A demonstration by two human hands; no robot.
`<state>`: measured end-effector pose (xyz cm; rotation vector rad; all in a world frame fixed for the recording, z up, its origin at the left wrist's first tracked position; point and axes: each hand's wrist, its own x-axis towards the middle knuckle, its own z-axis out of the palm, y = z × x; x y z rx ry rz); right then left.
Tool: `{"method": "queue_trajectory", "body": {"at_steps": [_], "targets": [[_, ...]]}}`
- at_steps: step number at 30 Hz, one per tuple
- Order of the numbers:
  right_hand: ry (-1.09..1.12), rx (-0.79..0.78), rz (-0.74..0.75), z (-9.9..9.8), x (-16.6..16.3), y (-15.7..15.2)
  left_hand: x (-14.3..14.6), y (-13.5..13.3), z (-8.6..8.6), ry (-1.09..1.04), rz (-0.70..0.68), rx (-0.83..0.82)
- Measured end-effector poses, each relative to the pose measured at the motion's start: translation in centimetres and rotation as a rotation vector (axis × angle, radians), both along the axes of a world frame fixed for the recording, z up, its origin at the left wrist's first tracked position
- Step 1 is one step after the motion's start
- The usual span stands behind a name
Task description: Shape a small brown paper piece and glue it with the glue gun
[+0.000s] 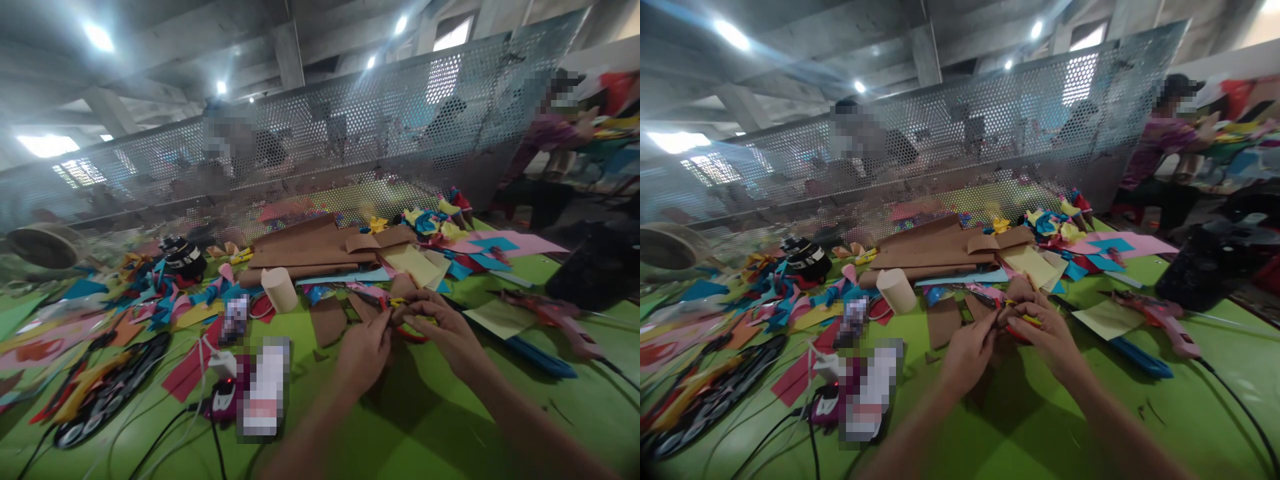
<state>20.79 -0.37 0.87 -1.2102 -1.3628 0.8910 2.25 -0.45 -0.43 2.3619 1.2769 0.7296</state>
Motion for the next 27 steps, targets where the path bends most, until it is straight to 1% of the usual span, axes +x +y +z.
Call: {"method": "queue_trajectory", "body": {"at_steps": [6,9,12,16,22,27], "targets": [[-0.039,-0.018,-0.023,0.0,0.4,0.1,0.0,-0.1,0.4,-0.013,0.009,-0.036],[-0.013,-0.026,0.014,0.1,0.3,0.0,-0.1,-0.1,0.7,-0.061,0.036,-0.076],[0.006,-0.054,0.05,0.3,0.0,-0.1,-0.1,-0.2,0.9,-0.077,0.022,-0.099],[-0.047,-0.029,0.088,0.2,-0.1,0.1,0.0,-0.2,1.2,-0.033,-0.035,-0.08],[-0.033,-0.039,0.129,-0.4,0.2,0.4,0.1,-0.1,0.9,0.056,-0.027,-0.027],[-0.009,-0.06,0.131,-0.4,0.1,0.3,0.2,-0.1,0.8,0.046,-0.034,-0.049]]}}
